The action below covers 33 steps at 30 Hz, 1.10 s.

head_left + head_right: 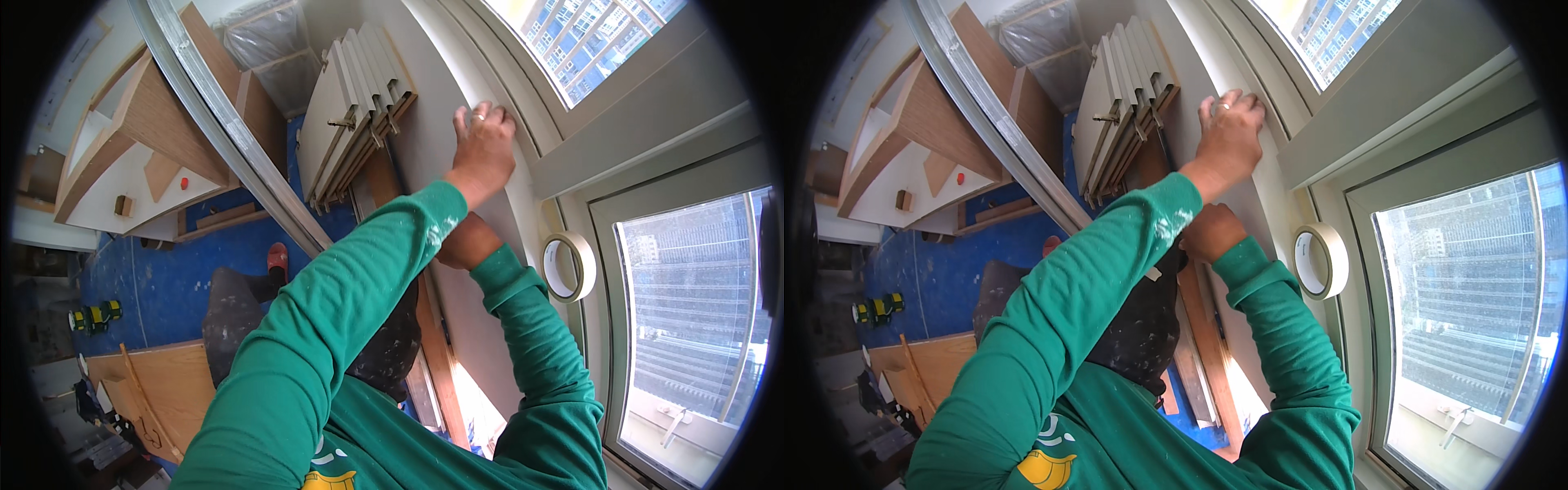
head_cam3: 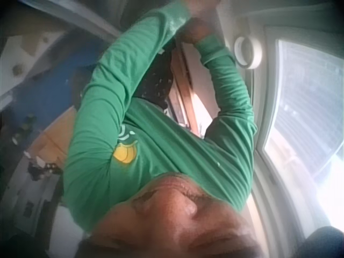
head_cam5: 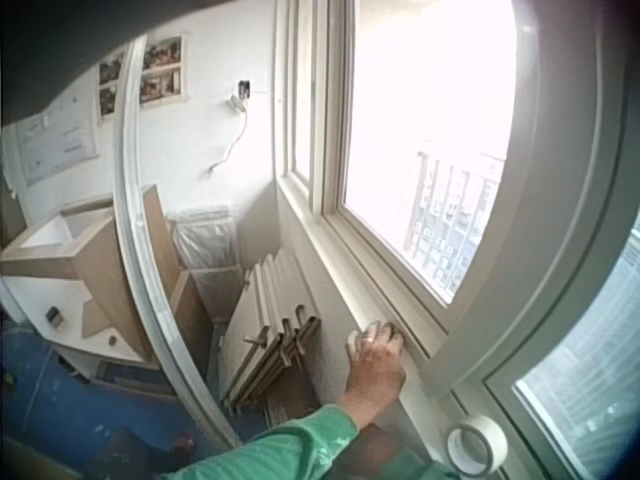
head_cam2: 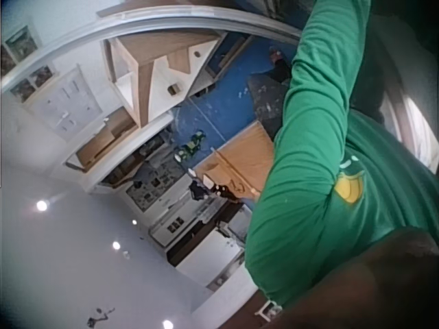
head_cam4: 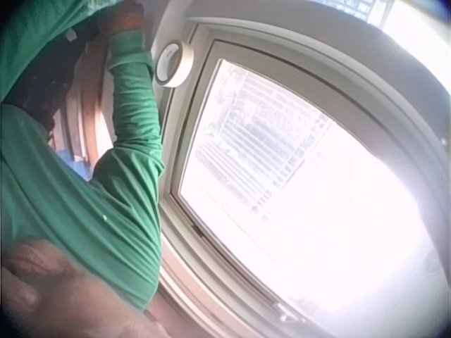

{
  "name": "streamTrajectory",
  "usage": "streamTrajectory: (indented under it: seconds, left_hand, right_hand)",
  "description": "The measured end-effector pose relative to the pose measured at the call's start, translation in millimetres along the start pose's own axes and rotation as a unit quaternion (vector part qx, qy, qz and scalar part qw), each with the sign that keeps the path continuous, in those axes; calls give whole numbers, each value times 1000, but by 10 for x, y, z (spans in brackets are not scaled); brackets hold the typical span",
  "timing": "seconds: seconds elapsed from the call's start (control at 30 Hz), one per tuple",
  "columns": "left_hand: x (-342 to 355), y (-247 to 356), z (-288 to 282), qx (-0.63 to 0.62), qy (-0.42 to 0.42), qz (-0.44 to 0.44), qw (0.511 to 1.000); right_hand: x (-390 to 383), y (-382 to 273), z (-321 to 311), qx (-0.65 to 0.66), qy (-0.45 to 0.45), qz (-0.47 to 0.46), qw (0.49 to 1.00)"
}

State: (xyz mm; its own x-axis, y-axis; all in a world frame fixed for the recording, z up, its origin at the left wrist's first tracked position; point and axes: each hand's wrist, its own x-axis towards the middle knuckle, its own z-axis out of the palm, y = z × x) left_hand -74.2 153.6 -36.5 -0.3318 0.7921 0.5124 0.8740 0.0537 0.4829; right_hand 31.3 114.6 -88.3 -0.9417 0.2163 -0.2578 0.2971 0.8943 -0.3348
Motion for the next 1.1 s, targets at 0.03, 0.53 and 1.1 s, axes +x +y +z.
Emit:
streamTrajectory:
  seconds: [0.03,0.53,1.1]
  left_hand:
    - [-94,75,16,-25,7,4,1000]
    - [208,-314,49,-21,44,19,999]
    - [380,-493,44,-108,57,84,989]
  right_hand:
    - [-6,57,43,26,47,-30,998]
    - [-131,-171,-222,-29,-19,40,999]
    - [-95,-202,-254,-36,-15,45,998]
